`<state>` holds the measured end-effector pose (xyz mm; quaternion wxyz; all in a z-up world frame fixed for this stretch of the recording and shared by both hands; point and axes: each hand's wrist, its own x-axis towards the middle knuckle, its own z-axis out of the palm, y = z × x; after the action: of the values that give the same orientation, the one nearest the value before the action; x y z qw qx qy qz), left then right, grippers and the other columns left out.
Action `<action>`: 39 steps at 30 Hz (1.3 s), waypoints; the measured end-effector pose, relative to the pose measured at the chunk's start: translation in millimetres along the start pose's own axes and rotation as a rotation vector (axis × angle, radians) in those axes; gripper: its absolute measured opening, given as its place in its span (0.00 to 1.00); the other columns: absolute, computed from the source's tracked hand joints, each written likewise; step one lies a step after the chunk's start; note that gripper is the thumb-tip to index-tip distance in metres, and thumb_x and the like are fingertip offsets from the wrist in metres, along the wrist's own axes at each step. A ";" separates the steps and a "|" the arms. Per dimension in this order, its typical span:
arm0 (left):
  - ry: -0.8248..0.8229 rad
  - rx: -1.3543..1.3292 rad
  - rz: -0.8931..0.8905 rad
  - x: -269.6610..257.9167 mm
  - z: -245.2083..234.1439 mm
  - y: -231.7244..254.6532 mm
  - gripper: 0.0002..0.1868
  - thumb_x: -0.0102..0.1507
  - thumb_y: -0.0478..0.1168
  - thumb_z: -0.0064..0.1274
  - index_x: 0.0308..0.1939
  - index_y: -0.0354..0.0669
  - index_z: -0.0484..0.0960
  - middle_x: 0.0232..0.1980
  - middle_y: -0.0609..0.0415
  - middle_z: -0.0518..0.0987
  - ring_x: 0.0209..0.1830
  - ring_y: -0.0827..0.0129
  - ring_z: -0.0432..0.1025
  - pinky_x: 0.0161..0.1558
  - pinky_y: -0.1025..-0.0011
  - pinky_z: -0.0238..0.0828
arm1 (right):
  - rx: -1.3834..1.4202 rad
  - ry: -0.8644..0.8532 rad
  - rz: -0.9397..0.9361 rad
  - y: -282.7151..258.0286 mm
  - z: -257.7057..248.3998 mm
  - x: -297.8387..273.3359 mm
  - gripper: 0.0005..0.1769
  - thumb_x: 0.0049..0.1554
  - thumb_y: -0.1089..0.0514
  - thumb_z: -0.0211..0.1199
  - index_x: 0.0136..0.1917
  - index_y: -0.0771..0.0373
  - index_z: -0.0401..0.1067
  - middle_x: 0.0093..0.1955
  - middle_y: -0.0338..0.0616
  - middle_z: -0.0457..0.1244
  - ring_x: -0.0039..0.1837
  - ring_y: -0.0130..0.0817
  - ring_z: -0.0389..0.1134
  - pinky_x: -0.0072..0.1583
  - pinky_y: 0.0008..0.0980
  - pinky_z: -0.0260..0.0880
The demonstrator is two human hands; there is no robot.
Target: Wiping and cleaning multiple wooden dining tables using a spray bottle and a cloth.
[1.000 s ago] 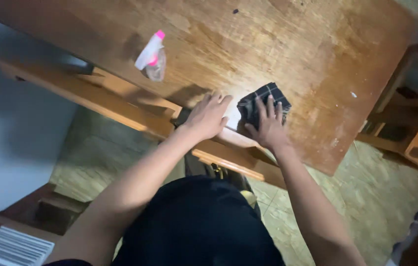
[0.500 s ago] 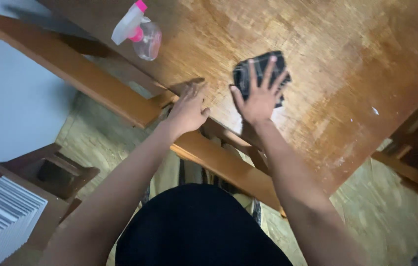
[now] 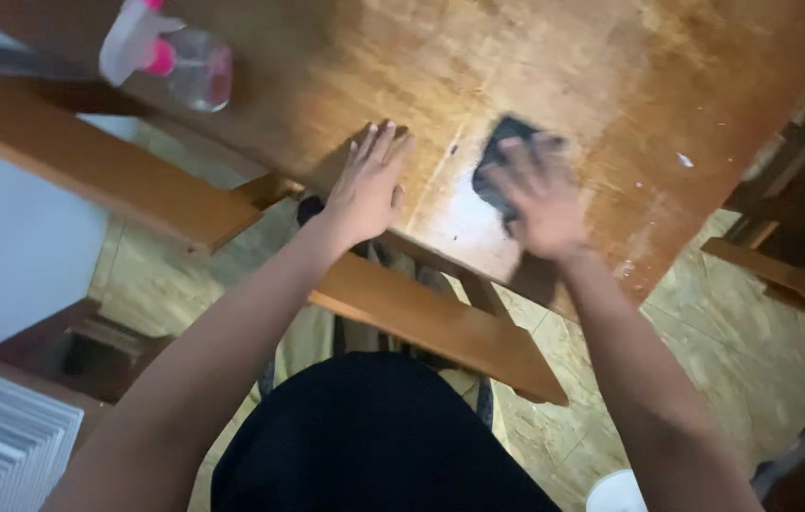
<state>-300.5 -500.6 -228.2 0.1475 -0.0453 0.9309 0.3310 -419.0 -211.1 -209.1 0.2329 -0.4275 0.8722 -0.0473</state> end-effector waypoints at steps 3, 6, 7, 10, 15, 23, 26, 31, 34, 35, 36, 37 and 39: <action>-0.083 -0.021 0.042 14.1 -6.4 28.5 0.42 0.61 0.34 0.51 0.79 0.41 0.53 0.81 0.32 0.45 0.81 0.38 0.39 0.76 0.42 0.35 | 0.041 0.292 0.227 60.8 22.5 -40.1 0.50 0.51 0.61 0.65 0.85 0.48 0.55 0.91 0.47 0.36 0.89 0.67 0.31 0.84 0.70 0.30; -0.083 -0.070 0.055 27.7 -1.2 45.8 0.42 0.62 0.35 0.51 0.79 0.45 0.53 0.82 0.36 0.45 0.82 0.37 0.39 0.78 0.44 0.37 | 0.069 0.495 0.623 65.5 38.8 -59.8 0.49 0.53 0.62 0.62 0.86 0.55 0.53 0.89 0.58 0.36 0.84 0.77 0.30 0.78 0.76 0.27; -0.081 -0.067 0.071 31.9 2.3 48.1 0.42 0.62 0.35 0.51 0.79 0.45 0.53 0.82 0.36 0.45 0.82 0.37 0.39 0.78 0.44 0.37 | 0.064 0.507 0.633 43.1 41.3 -52.0 0.49 0.53 0.62 0.62 0.86 0.55 0.53 0.89 0.58 0.36 0.84 0.77 0.30 0.78 0.76 0.27; -0.011 -0.101 0.090 48.5 8.9 54.7 0.41 0.63 0.35 0.51 0.79 0.43 0.53 0.83 0.35 0.46 0.83 0.37 0.40 0.78 0.43 0.38 | 0.069 0.534 0.463 -12.7 40.9 -13.5 0.47 0.49 0.65 0.60 0.81 0.55 0.55 0.87 0.58 0.39 0.84 0.79 0.28 0.79 0.74 0.25; 0.122 -0.120 0.035 74.4 15.7 52.9 0.43 0.62 0.34 0.50 0.80 0.42 0.51 0.81 0.30 0.46 0.80 0.31 0.41 0.76 0.39 0.37 | 0.027 0.330 -0.012 -12.3 15.1 84.4 0.47 0.51 0.54 0.70 0.80 0.46 0.55 0.86 0.47 0.40 0.85 0.66 0.31 0.77 0.75 0.37; 0.172 -0.098 0.006 84.7 22.1 59.4 0.42 0.64 0.39 0.51 0.80 0.46 0.51 0.81 0.30 0.49 0.81 0.31 0.43 0.76 0.39 0.40 | 0.087 0.611 0.507 140.3 -21.0 58.8 0.50 0.51 0.66 0.62 0.85 0.46 0.55 0.89 0.48 0.40 0.87 0.65 0.32 0.82 0.69 0.32; 0.098 -0.039 -0.086 92.4 26.2 66.1 0.42 0.65 0.41 0.50 0.80 0.44 0.48 0.81 0.29 0.46 0.80 0.30 0.40 0.74 0.37 0.36 | 0.128 0.684 0.754 100.0 -3.6 16.5 0.52 0.48 0.65 0.62 0.84 0.51 0.53 0.88 0.53 0.38 0.85 0.69 0.30 0.79 0.72 0.27; 0.060 -0.066 -0.180 100.3 21.2 78.0 0.43 0.65 0.45 0.49 0.80 0.41 0.45 0.81 0.29 0.44 0.81 0.32 0.39 0.76 0.38 0.35 | 0.078 0.611 0.569 6.3 28.1 26.6 0.52 0.45 0.65 0.62 0.82 0.52 0.54 0.88 0.50 0.39 0.87 0.66 0.31 0.81 0.71 0.29; 0.124 -0.065 -0.214 107.5 20.6 82.7 0.44 0.65 0.46 0.50 0.80 0.42 0.45 0.80 0.28 0.43 0.81 0.32 0.38 0.76 0.38 0.33 | 0.184 0.446 0.254 14.5 7.6 61.0 0.50 0.45 0.61 0.64 0.80 0.52 0.55 0.85 0.51 0.39 0.84 0.69 0.32 0.77 0.74 0.31; 0.115 -0.004 -0.188 110.8 17.6 81.5 0.44 0.65 0.45 0.50 0.80 0.42 0.45 0.80 0.28 0.42 0.81 0.31 0.37 0.76 0.38 0.32 | 0.087 0.408 0.245 35.8 7.4 72.1 0.51 0.45 0.63 0.63 0.82 0.50 0.55 0.86 0.50 0.40 0.85 0.66 0.33 0.77 0.72 0.32; 0.104 0.057 -0.163 113.7 14.7 79.8 0.43 0.65 0.44 0.50 0.79 0.42 0.45 0.80 0.27 0.42 0.81 0.30 0.35 0.75 0.37 0.31 | -0.011 0.372 0.237 56.3 7.3 83.8 0.52 0.46 0.65 0.62 0.83 0.48 0.55 0.88 0.48 0.40 0.86 0.64 0.34 0.78 0.70 0.33; 0.092 0.063 -0.174 118.3 10.4 81.9 0.43 0.65 0.44 0.50 0.79 0.42 0.45 0.80 0.27 0.42 0.81 0.30 0.35 0.75 0.37 0.31 | 0.003 0.364 0.236 75.3 -0.7 81.6 0.52 0.46 0.65 0.62 0.83 0.48 0.55 0.88 0.48 0.40 0.86 0.64 0.34 0.78 0.70 0.33; 0.094 -0.029 -0.232 128.1 4.3 85.0 0.47 0.63 0.41 0.49 0.81 0.42 0.42 0.82 0.30 0.38 0.79 0.28 0.32 0.74 0.37 0.30 | 0.024 0.538 0.444 114.0 -13.2 76.8 0.52 0.49 0.66 0.61 0.84 0.48 0.53 0.89 0.46 0.40 0.88 0.62 0.32 0.82 0.70 0.29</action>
<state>-436.9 -430.2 -219.2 0.1402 -0.1705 0.9204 0.3228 -547.8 -199.8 -257.5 0.0043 -0.1969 0.9734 -0.1170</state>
